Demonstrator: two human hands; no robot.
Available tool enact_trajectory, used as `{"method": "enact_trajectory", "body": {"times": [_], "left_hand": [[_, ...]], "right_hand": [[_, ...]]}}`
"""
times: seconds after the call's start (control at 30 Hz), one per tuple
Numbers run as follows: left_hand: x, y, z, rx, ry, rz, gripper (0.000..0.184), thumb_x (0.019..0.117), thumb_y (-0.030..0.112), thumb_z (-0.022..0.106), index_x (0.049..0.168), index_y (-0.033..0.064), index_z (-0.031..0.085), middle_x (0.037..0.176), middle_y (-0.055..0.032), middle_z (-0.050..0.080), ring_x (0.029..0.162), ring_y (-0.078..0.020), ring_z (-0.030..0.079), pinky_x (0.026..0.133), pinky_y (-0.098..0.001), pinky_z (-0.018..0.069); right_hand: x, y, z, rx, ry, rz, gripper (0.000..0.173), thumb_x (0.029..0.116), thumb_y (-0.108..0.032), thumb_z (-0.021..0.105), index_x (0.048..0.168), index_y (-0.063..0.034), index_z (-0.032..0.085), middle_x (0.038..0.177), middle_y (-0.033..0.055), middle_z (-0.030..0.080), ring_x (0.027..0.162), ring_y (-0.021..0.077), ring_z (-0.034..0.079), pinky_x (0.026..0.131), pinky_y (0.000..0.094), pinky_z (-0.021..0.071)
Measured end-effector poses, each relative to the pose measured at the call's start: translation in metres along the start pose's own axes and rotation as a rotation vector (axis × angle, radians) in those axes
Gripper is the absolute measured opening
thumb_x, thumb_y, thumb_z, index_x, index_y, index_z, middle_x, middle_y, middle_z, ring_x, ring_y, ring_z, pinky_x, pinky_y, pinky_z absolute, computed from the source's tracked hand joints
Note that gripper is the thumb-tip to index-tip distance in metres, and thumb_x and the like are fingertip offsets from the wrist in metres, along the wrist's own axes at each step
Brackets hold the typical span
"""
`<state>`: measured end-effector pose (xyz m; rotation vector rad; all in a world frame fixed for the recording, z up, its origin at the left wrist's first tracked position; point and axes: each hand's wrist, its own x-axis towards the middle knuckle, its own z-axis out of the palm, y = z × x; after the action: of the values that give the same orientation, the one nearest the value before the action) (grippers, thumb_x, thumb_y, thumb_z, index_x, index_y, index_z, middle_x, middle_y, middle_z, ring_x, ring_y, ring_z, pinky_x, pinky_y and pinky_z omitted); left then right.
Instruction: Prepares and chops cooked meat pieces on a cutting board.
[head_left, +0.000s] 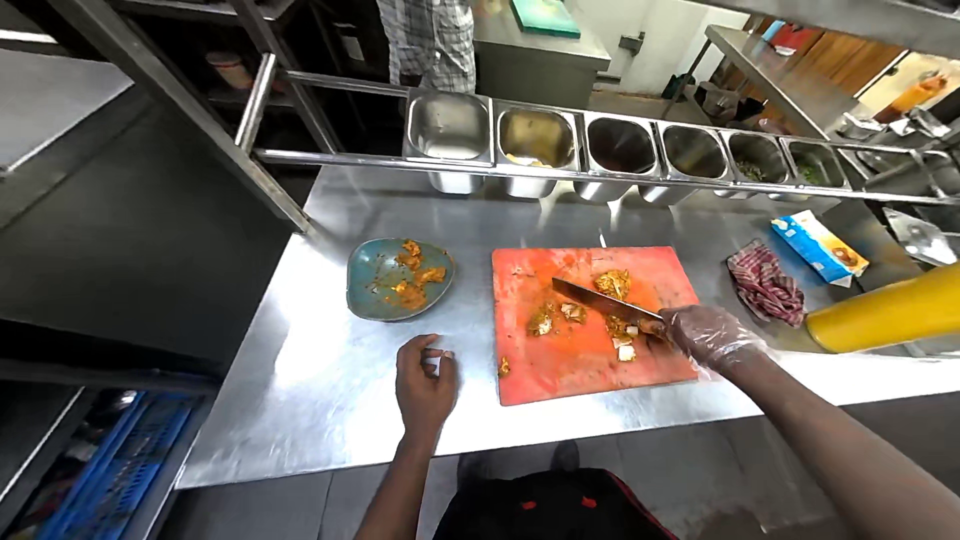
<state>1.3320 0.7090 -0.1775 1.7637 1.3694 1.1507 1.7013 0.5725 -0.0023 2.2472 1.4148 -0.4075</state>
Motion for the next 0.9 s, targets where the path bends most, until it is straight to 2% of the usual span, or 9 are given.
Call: {"method": "enact_trajectory", "body": {"times": [0.1, 0.3, 0.4, 0.57, 0.63, 0.73, 0.8, 0.83, 0.9], "left_hand": [[0.000, -0.002, 0.001, 0.002, 0.018, 0.008, 0.037, 0.0904, 0.017, 0.062, 0.124, 0.0008, 0.061, 0.117, -0.0143, 0.062, 0.082, -0.0154, 0.065, 0.067, -0.0300, 0.0560], [0.003, -0.001, 0.001, 0.013, 0.017, 0.008, 0.037, 0.0901, 0.017, 0.062, 0.124, 0.0008, 0.062, 0.115, -0.0144, 0.063, 0.080, -0.0149, 0.065, 0.066, -0.0304, 0.0554], [0.003, -0.001, 0.003, 0.023, 0.027, 0.016, 0.036, 0.0896, 0.017, 0.062, 0.122, 0.0014, 0.063, 0.113, -0.0131, 0.063, 0.078, -0.0137, 0.064, 0.064, -0.0287, 0.0545], [0.003, -0.001, 0.003, 0.034, 0.017, 0.014, 0.035, 0.0904, 0.017, 0.061, 0.122, 0.0027, 0.064, 0.113, -0.0123, 0.064, 0.079, -0.0141, 0.064, 0.063, -0.0290, 0.0550], [0.003, 0.000, 0.003, 0.034, 0.000, 0.014, 0.034, 0.0902, 0.016, 0.062, 0.122, 0.0024, 0.064, 0.115, -0.0129, 0.063, 0.081, -0.0152, 0.065, 0.065, -0.0301, 0.0554], [0.003, -0.002, 0.001, 0.039, -0.020, 0.026, 0.035, 0.0899, 0.018, 0.062, 0.122, 0.0029, 0.064, 0.114, -0.0124, 0.063, 0.083, -0.0144, 0.065, 0.066, -0.0295, 0.0555], [0.003, -0.002, 0.002, 0.039, -0.026, 0.027, 0.036, 0.0896, 0.018, 0.062, 0.122, 0.0030, 0.064, 0.114, -0.0123, 0.063, 0.081, -0.0136, 0.064, 0.065, -0.0289, 0.0550], [0.003, -0.003, 0.002, 0.033, -0.024, 0.026, 0.036, 0.0897, 0.018, 0.062, 0.122, 0.0029, 0.064, 0.114, -0.0124, 0.063, 0.080, -0.0133, 0.064, 0.064, -0.0285, 0.0548], [0.002, -0.004, 0.002, 0.017, -0.020, 0.024, 0.035, 0.0896, 0.016, 0.063, 0.122, 0.0031, 0.064, 0.115, -0.0120, 0.063, 0.080, -0.0130, 0.064, 0.064, -0.0280, 0.0553]], "right_hand": [[0.003, -0.002, -0.008, 0.009, -0.014, -0.023, 0.025, 0.1024, -0.032, 0.059, 0.112, -0.0121, 0.071, 0.103, 0.0152, 0.072, 0.102, 0.0368, 0.070, 0.084, 0.0587, 0.0557], [-0.015, -0.012, -0.013, 0.089, 0.155, 0.027, 0.027, 0.1033, -0.035, 0.058, 0.107, -0.0112, 0.071, 0.097, 0.0160, 0.072, 0.093, 0.0385, 0.071, 0.077, 0.0597, 0.0561], [-0.033, -0.031, 0.007, 0.339, 0.161, 0.047, 0.040, 0.1052, -0.045, 0.053, 0.108, -0.0084, 0.070, 0.096, 0.0171, 0.071, 0.093, 0.0379, 0.070, 0.081, 0.0599, 0.0554], [-0.040, -0.103, 0.038, 0.516, 0.017, 0.085, 0.044, 0.1071, -0.044, 0.046, 0.120, -0.0082, 0.069, 0.111, 0.0174, 0.071, 0.109, 0.0351, 0.068, 0.096, 0.0552, 0.0523], [-0.041, -0.122, 0.032, 0.513, 0.094, 0.085, 0.038, 0.1062, -0.039, 0.049, 0.112, -0.0077, 0.070, 0.103, 0.0167, 0.072, 0.103, 0.0348, 0.070, 0.090, 0.0544, 0.0536], [-0.045, -0.136, 0.025, 0.506, 0.479, 0.027, 0.031, 0.1031, -0.035, 0.056, 0.096, -0.0081, 0.070, 0.080, 0.0131, 0.070, 0.078, 0.0338, 0.072, 0.068, 0.0538, 0.0569], [-0.040, -0.142, 0.021, 0.516, 0.641, 0.007, 0.027, 0.1009, -0.031, 0.058, 0.095, -0.0067, 0.069, 0.075, 0.0128, 0.068, 0.070, 0.0335, 0.071, 0.061, 0.0534, 0.0566], [-0.035, -0.146, 0.018, 0.528, 0.569, 0.024, 0.028, 0.1024, -0.031, 0.058, 0.100, -0.0059, 0.069, 0.079, 0.0143, 0.070, 0.073, 0.0348, 0.072, 0.063, 0.0551, 0.0569], [-0.017, -0.155, 0.017, 0.480, 0.179, 0.077, 0.033, 0.1069, -0.035, 0.048, 0.117, -0.0088, 0.066, 0.099, 0.0156, 0.072, 0.094, 0.0358, 0.071, 0.080, 0.0558, 0.0560]]}}
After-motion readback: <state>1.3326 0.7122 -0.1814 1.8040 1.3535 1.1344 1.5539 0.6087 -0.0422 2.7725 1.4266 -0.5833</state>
